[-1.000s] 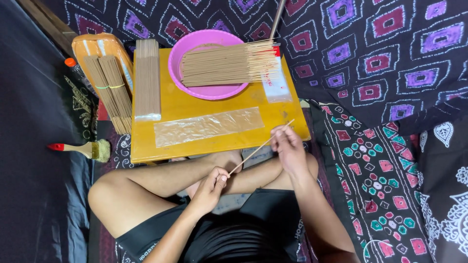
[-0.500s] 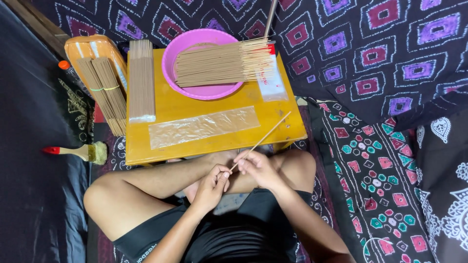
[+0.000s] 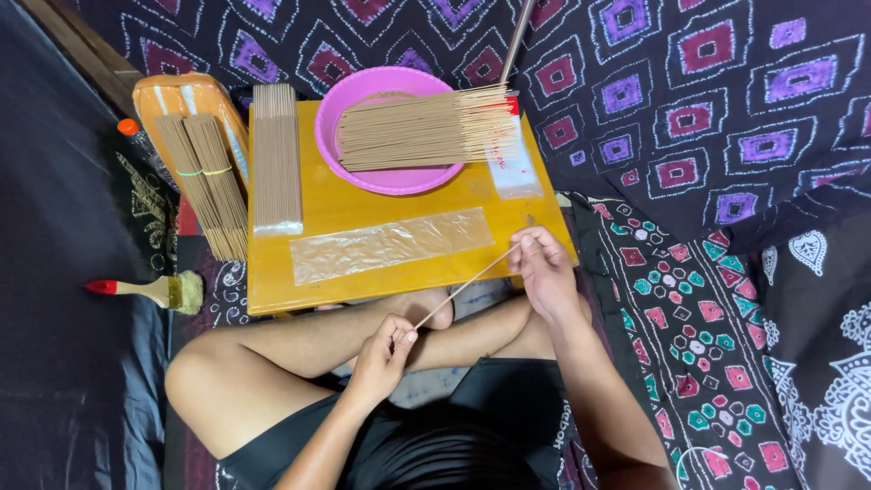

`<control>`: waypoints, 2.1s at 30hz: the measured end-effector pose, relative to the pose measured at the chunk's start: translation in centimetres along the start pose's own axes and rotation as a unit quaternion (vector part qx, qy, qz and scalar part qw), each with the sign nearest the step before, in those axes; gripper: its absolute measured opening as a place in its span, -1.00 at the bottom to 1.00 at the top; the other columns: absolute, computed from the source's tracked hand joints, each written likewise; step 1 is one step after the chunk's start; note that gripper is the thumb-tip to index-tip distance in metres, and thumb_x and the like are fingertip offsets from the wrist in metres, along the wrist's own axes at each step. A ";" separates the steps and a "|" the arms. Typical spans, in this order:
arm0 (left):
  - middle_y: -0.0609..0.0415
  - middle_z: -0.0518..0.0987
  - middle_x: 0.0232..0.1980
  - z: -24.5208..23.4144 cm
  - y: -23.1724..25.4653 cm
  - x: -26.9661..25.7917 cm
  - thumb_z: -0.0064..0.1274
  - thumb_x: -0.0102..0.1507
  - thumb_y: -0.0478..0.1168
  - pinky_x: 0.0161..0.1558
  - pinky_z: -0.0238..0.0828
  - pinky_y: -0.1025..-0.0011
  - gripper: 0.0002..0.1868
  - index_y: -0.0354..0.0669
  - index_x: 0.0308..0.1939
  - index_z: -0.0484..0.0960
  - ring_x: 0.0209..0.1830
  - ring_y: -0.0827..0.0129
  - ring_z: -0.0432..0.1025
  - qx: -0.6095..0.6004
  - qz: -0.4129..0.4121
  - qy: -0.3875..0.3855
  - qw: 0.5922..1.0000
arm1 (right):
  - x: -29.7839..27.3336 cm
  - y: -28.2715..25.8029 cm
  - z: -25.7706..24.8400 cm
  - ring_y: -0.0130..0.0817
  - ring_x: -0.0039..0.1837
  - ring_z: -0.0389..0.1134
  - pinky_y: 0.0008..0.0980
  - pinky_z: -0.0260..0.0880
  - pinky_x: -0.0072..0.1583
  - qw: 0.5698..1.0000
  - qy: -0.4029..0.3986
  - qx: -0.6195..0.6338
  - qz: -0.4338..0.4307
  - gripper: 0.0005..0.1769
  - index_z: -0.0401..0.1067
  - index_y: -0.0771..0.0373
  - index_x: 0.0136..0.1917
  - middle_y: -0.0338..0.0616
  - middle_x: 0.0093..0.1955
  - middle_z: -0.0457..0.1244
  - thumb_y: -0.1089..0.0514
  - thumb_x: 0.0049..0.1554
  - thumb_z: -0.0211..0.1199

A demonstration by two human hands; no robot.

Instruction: The person organizes and packages incense sticks by gathering them from a bowl, aligning them, and placing them into clear plastic sleeves.

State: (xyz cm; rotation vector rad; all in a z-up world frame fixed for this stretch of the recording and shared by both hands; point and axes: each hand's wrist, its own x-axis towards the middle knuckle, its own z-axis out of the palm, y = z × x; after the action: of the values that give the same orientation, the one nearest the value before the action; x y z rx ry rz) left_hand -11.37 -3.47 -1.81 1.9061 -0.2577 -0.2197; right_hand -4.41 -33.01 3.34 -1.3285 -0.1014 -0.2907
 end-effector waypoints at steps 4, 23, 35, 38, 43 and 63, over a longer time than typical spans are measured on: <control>0.02 0.54 -0.54 0.2 -0.1 0.4 -0.01 0.41 -0.11 -0.33 0.42 0.25 -0.87 -0.02 -0.14 0.58 -0.52 0.18 0.45 -0.012 0.005 0.017 1.000 | -2.0 2.7 3.0 -0.44 -0.30 0.29 -0.54 0.34 -0.15 0.997 -0.051 -0.042 0.027 -0.82 0.44 0.38 0.06 -0.15 -0.35 0.20 0.26 0.35 0.04; 0.07 0.53 -0.56 -1.6 -0.1 0.1 -0.15 0.45 -0.09 -0.32 0.43 0.28 -0.84 0.01 -0.09 0.52 -0.51 0.22 0.43 -0.005 -0.038 -0.012 0.999 | 2.2 -1.4 1.7 -0.53 -0.30 0.23 -0.61 0.29 -0.14 0.999 0.023 0.048 0.007 -0.85 0.37 0.29 0.11 -0.25 -0.34 0.16 0.18 0.38 0.05; 0.08 0.55 -0.59 0.9 -0.6 1.3 -0.15 0.45 -0.14 -0.28 0.48 0.25 -0.86 -0.04 -0.05 0.51 -0.51 0.21 0.48 -0.013 0.003 -0.072 0.997 | 0.2 0.8 0.4 -0.55 -0.28 0.18 -0.62 0.24 -0.16 0.995 -0.046 0.080 0.049 -0.84 0.38 0.32 0.13 -0.23 -0.34 0.14 0.22 0.36 0.04; 0.20 0.61 -0.55 3.0 0.9 1.8 -0.19 0.45 -0.07 -0.27 0.51 0.33 -0.85 0.08 -0.02 0.49 -0.45 0.31 0.57 0.011 0.002 -0.093 0.996 | -2.3 3.5 1.9 -0.46 -0.25 0.25 -0.51 0.36 -0.13 0.990 -0.102 -0.067 0.071 -0.80 0.48 0.41 0.06 -0.16 -0.33 0.21 0.29 0.32 0.05; -0.10 0.69 -0.37 3.0 5.6 2.4 -0.09 0.41 -0.07 -0.20 0.54 0.03 -0.81 -0.04 -0.11 0.56 -0.24 -0.10 0.61 0.069 0.040 -0.068 0.994 | -6.2 5.0 3.3 -0.37 -0.28 0.36 -0.39 0.43 -0.10 0.965 -0.147 -0.176 0.127 -0.76 0.53 0.21 -0.12 -0.18 -0.39 0.29 0.10 0.30 0.15; -0.10 0.63 -0.34 2.5 1.5 5.7 -0.13 0.44 -0.28 -0.48 0.51 0.57 -0.79 -0.35 -0.07 0.58 -0.50 0.37 0.59 -0.287 0.058 0.050 0.955 | -6.6 -2.0 3.4 -0.30 -0.33 0.31 -0.28 0.44 -0.11 0.921 -0.242 -0.303 0.048 -0.70 0.60 0.07 0.03 -0.19 -0.50 0.26 0.24 0.28 0.03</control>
State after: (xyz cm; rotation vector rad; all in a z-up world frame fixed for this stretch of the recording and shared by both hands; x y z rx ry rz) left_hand -6.71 -7.81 -1.35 1.3156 -0.2091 -0.1017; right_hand -10.97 -29.11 4.49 -1.9982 -0.3850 0.1142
